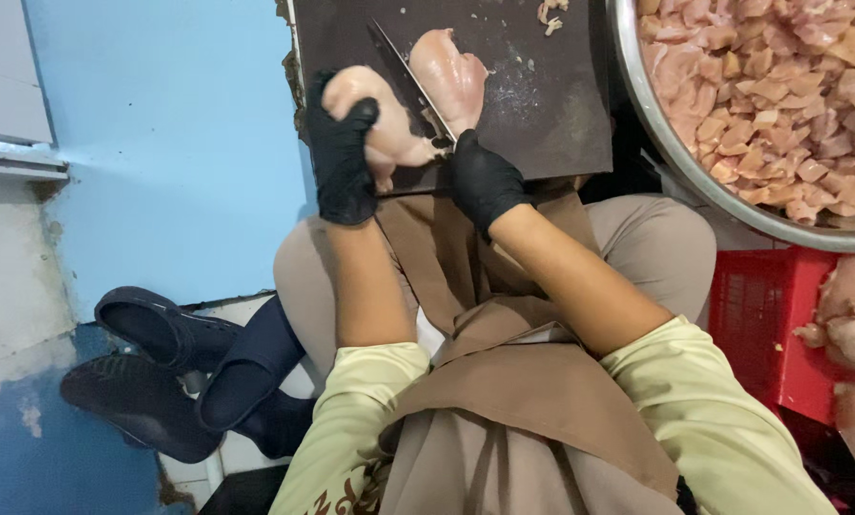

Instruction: The person cuts raw chicken breast into thin strips on a cutting board using a knife. The person holds the chicken with one hand and slices it with the other, then places the cut pieces into a large metal bowl.

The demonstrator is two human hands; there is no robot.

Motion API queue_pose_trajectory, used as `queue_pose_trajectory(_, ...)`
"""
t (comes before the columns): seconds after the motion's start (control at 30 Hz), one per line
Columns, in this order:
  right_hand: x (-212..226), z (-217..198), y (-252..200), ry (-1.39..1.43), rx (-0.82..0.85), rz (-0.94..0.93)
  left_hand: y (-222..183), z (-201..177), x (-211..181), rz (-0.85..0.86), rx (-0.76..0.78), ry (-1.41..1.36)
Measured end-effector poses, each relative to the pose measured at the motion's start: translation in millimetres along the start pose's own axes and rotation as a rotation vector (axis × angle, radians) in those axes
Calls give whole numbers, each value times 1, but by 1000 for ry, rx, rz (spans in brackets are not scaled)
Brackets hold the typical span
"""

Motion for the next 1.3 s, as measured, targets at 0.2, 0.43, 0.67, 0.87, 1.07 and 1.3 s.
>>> queue_pose_trajectory(0.2, 3, -1, 3, 46, 39, 18, 3, -47, -10, 16, -192, -64)
queue_pose_trajectory(0.43, 1, -40, -22, 444, 59, -37, 75, -72, -35, 91, -310, -116)
queue_pose_trajectory(0.67, -72, -108, -24, 1017, -188, -196, 159, 17, -27, 191, -83, 217)
queue_pose_trajectory(0.87, -106, -119, -13, 1314, -276, -99, 126, 55, -14, 137, -55, 992)
queue_pose_trajectory(1.07, -93, -122, -7, 1390, -237, -58, 15, 123, -69, 493, -23, 940)
queue_pose_trajectory(1.3, -96, -123, -11, 1342, -270, -62, 14, 152, -62, 324, 102, 564)
Point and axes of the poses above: each hand's wrist, its own y-axis towards the middle knuckle, its own z-axis out of the palm, x = y × z, the point moved 9 cm from there along y, towards the middle knuckle, and after that the axes turned 11 degrees about y, right-handed, at the moved point
